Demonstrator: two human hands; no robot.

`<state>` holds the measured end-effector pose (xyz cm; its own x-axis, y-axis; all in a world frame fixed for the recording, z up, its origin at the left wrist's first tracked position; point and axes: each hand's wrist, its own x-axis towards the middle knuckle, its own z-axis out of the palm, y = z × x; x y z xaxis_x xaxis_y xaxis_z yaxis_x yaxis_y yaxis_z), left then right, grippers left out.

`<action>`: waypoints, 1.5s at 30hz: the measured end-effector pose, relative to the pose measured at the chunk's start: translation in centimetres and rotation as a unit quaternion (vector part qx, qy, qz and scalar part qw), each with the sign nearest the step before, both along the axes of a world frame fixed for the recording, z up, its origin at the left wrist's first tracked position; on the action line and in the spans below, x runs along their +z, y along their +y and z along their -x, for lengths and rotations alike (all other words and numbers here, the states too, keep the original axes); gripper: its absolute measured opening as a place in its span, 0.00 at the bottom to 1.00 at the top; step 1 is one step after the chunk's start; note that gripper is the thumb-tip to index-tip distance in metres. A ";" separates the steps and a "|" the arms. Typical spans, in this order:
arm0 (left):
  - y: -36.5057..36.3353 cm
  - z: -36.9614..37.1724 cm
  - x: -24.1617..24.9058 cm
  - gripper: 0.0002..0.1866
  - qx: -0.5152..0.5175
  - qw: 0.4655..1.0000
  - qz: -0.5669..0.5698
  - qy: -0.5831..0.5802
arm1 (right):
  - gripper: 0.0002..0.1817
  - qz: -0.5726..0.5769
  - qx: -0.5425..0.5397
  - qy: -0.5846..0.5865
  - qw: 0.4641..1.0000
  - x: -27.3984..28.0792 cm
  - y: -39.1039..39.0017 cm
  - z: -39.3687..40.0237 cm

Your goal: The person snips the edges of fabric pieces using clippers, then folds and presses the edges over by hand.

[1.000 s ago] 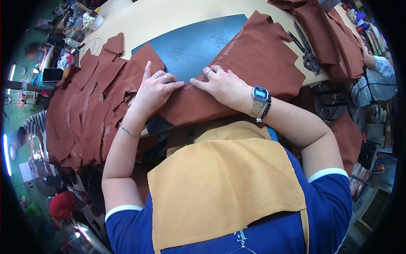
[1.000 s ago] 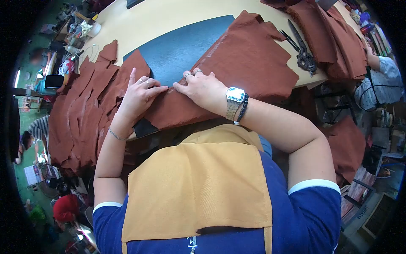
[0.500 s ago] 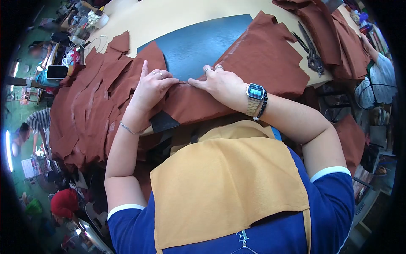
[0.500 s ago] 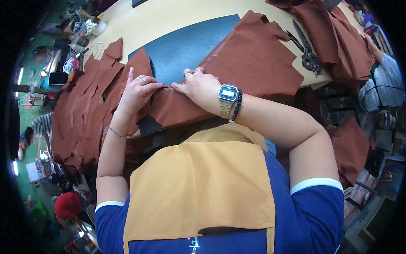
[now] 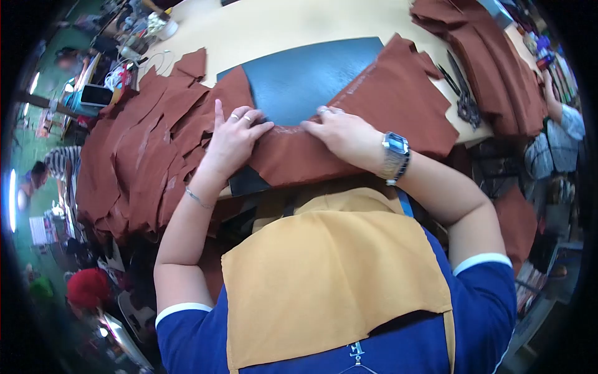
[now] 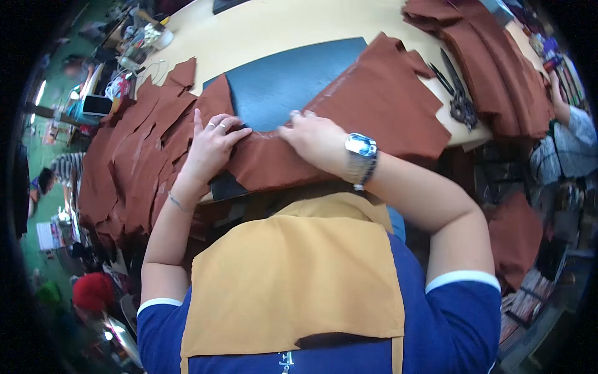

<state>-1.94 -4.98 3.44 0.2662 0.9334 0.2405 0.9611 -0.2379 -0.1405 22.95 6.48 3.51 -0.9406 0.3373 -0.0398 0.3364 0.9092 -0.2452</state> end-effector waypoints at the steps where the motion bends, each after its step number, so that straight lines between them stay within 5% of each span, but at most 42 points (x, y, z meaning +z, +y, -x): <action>1: -0.7 -0.9 0.0 0.14 0.025 0.998 -0.053 0.015 | 0.27 0.003 -0.003 0.043 0.999 -0.5 0.7 -0.8; 4: -4.6 -3.0 1.2 0.11 0.123 0.983 -0.006 -0.138 | 0.31 0.002 -0.029 0.126 0.992 -1.2 2.1 -3.2; 7: -8.9 -5.4 1.2 0.21 0.173 0.968 0.078 -0.165 | 0.36 -0.031 -0.088 0.110 0.990 -1.8 0.9 -5.1; 12: -8.3 -8.0 0.0 0.32 0.185 0.950 0.006 -0.251 | 0.40 -0.041 -0.167 0.087 0.981 -2.9 0.4 -3.5; 17: -4.6 -9.6 -2.1 0.18 0.189 0.894 0.036 -0.404 | 0.39 -0.014 -0.211 0.085 0.974 -2.7 -0.4 -2.5; 18: -3.8 -9.8 -3.3 0.18 0.158 0.852 0.018 -0.498 | 0.38 0.005 -0.214 0.086 0.973 -2.8 -0.5 -2.7; 21: -2.4 -10.9 -1.8 0.21 0.038 0.561 -0.109 -0.820 | 0.35 0.206 -0.173 0.179 0.946 -2.0 -0.3 -3.1; 23: -3.4 -9.1 -0.1 0.22 0.083 0.383 -0.112 -0.913 | 0.30 0.329 -0.163 0.285 0.885 0.1 -0.5 -2.6; 24: -4.5 -7.2 1.1 0.23 0.195 0.424 -0.137 -0.874 | 0.29 0.333 -0.163 0.313 0.874 0.3 0.1 -2.5; 27: -12.7 -0.4 6.4 0.23 0.231 0.315 -0.220 -0.894 | 0.26 0.233 -0.164 0.298 0.911 -0.4 4.1 -3.1; 32: -42.4 14.1 9.2 0.23 0.397 0.368 -0.496 -0.679 | 0.21 -0.007 -0.151 0.136 0.979 -5.0 7.4 -4.2; 34: -54.4 16.8 12.1 0.24 0.466 0.387 -0.582 -0.543 | 0.21 -0.022 -0.156 0.127 0.979 -4.7 6.4 -3.7; 36: -59.0 16.6 15.4 0.24 0.455 0.376 -0.696 -0.409 | 0.21 -0.026 -0.166 0.122 0.978 -4.4 5.9 -3.5; 38: -52.3 13.6 19.0 0.22 0.389 0.333 -0.821 -0.254 | 0.21 -0.030 -0.167 0.118 0.978 -4.4 5.8 -3.5; 39: -51.1 13.5 18.6 0.25 0.437 0.386 -0.801 -0.134 | 0.21 -0.032 -0.170 0.117 0.978 -4.4 5.8 -3.5; 42: -52.3 17.6 14.3 0.27 0.690 0.457 -0.560 -0.027 | 0.21 -0.040 -0.178 0.119 0.976 -4.0 5.3 -3.3; 45: -49.0 20.4 4.6 0.25 0.664 0.654 -0.361 0.027 | 0.21 -0.048 -0.182 0.117 0.975 -3.8 4.9 -3.2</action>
